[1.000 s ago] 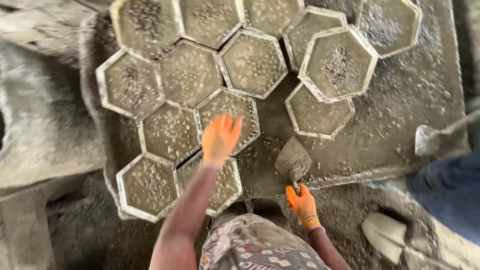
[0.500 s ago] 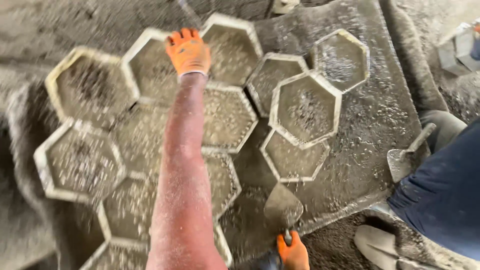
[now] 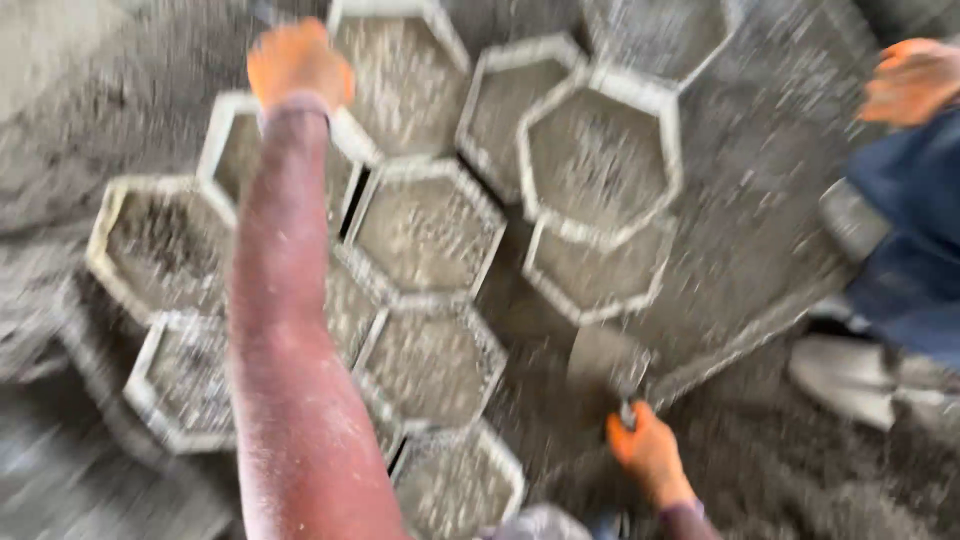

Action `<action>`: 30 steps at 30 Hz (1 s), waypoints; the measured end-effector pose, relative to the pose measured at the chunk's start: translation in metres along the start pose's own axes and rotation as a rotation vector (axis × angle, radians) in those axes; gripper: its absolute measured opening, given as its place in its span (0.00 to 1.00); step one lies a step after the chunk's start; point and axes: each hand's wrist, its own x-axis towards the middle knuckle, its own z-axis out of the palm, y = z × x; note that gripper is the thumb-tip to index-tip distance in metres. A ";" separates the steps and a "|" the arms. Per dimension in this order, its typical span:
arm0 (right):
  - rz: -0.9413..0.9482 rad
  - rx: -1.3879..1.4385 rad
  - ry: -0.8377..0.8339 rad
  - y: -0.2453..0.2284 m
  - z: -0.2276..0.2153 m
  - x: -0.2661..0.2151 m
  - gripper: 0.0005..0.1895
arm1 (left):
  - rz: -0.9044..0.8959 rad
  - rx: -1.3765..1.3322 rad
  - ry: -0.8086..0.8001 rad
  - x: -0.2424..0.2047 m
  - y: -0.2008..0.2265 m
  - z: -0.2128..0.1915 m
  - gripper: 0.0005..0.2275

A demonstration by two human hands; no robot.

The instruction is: Fill hexagonal molds with concrete and smooth the surface.

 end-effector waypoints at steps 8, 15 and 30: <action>0.024 -0.033 -0.011 -0.005 -0.001 0.006 0.21 | -0.145 -0.318 -0.180 -0.105 -0.032 -0.051 0.13; -0.039 -0.011 -0.014 -0.001 0.001 0.008 0.21 | -0.543 -1.010 0.059 -0.293 -0.015 0.000 0.09; 0.164 0.666 -0.014 0.112 0.002 -0.113 0.14 | -0.806 -1.407 -0.250 -0.512 0.038 0.100 0.14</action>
